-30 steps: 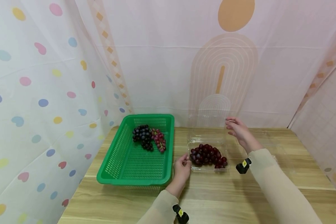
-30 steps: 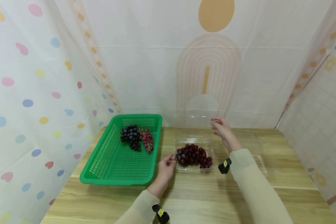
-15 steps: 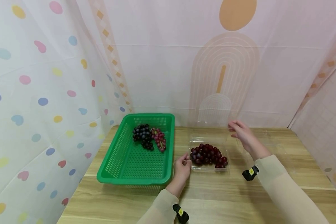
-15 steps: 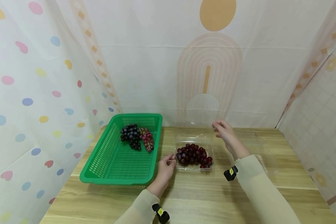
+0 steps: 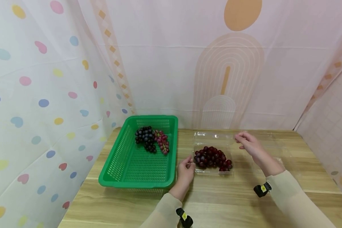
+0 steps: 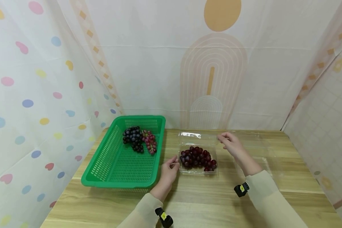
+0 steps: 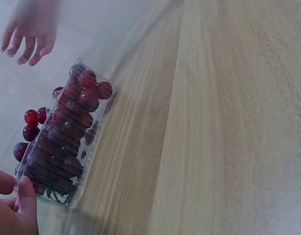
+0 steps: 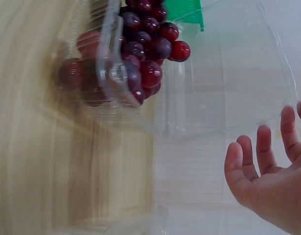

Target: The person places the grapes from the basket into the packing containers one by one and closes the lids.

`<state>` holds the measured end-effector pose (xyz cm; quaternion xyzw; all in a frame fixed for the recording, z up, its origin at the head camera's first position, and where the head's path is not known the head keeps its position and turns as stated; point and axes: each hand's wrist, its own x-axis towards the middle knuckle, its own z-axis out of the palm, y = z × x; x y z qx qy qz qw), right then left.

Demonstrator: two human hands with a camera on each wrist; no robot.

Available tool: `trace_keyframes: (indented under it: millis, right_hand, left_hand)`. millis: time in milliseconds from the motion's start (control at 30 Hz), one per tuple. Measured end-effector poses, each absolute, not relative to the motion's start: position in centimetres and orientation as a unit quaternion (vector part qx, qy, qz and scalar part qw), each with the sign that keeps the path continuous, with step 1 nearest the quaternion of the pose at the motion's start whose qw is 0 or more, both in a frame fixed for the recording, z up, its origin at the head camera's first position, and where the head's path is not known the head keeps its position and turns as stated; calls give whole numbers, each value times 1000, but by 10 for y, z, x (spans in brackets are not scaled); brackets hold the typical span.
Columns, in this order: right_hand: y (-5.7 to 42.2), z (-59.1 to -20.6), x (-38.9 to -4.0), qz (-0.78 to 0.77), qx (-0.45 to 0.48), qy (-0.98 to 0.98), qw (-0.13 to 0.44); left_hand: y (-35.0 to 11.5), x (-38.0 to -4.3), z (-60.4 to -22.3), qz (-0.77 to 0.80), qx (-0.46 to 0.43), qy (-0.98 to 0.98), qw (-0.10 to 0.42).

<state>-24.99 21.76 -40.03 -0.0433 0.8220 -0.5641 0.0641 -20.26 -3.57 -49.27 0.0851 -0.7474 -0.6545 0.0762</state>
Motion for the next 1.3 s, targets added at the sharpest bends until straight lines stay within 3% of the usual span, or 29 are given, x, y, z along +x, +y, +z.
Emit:
trace_keyframes:
  millis: [167, 400, 667, 1300]
  right_hand:
    - [220, -405, -241, -554, -57, 828, 68]
    - [221, -411, -231, -553, -64, 824, 103]
    - [220, -419, -221, -533, -73, 831, 137]
    - [218, -443, -202, -512, -55, 837, 186]
  left_hand:
    - [-36, -202, -492, -667, 84, -737, 71]
    - [-40, -203, -505, -678, 40, -727, 103]
    - [-37, -201, -489, -675, 99, -729, 54]
    - [-40, -203, -492, -736, 123, -666, -6]
